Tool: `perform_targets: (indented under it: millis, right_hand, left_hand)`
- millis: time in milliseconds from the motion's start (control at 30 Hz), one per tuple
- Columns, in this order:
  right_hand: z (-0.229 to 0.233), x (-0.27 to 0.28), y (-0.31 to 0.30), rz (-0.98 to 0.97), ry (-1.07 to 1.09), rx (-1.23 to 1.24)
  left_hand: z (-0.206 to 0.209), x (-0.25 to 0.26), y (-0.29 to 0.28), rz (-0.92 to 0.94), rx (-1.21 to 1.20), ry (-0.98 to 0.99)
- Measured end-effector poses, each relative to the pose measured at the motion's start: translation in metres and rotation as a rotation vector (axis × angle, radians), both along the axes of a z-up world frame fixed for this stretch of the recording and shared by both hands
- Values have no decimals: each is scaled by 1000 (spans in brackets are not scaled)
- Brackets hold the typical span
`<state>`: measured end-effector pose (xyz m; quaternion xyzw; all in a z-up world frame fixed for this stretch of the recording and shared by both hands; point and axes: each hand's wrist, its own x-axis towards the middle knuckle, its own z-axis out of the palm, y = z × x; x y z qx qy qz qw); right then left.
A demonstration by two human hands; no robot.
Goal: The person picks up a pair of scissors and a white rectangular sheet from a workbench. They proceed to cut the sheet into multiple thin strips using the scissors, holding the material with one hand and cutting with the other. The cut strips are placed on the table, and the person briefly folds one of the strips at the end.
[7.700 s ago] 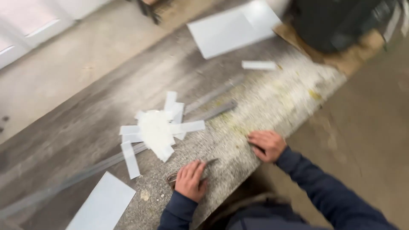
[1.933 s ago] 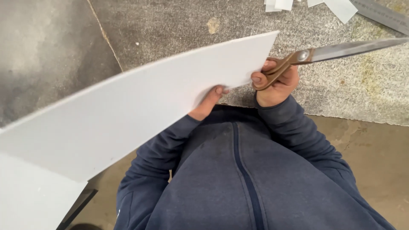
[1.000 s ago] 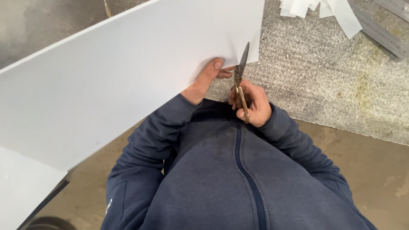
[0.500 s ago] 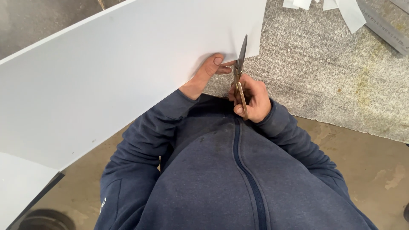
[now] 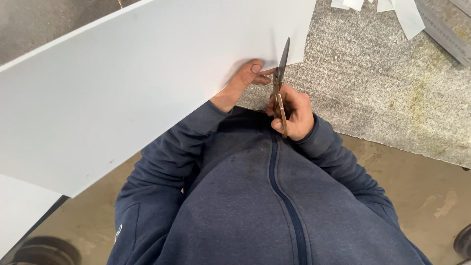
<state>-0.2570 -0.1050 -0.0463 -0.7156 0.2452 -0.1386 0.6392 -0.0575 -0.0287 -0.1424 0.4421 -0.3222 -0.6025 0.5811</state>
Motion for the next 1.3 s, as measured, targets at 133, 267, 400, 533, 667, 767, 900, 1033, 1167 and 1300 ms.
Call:
perform_targets:
  millis: [133,267,400,533,667,767,900,1033,1167,1300]
  right_hand:
    - [-2,-3,2,-9,-17,28]
    - [-4,-5,1,-6,-44,59]
    - [-6,-6,2,6,-50,41]
    - [0,-4,3,-4,-52,88]
    - [0,-5,3,-10,-43,103]
    - [1,-4,2,-4,-39,139]
    - [3,-4,3,3,-27,124]
    - [1,-6,3,-6,12,117]
    - [-2,-7,1,4,18,86]
    - [-3,-9,3,0,46,77]
  left_hand:
    - [-12,-2,-4,-57,19,38]
    - [4,2,-4,-31,37,41]
    - [14,8,-3,-24,18,20]
    - [17,11,-5,8,-66,83]
    - [45,16,-4,40,-67,-11]
    - [45,16,-4,54,-56,-13]
    - [43,16,-1,66,-81,36]
    - [42,16,-1,74,-75,30]
    - [34,16,0,33,-50,-3]
    - [42,15,3,40,-2,2]
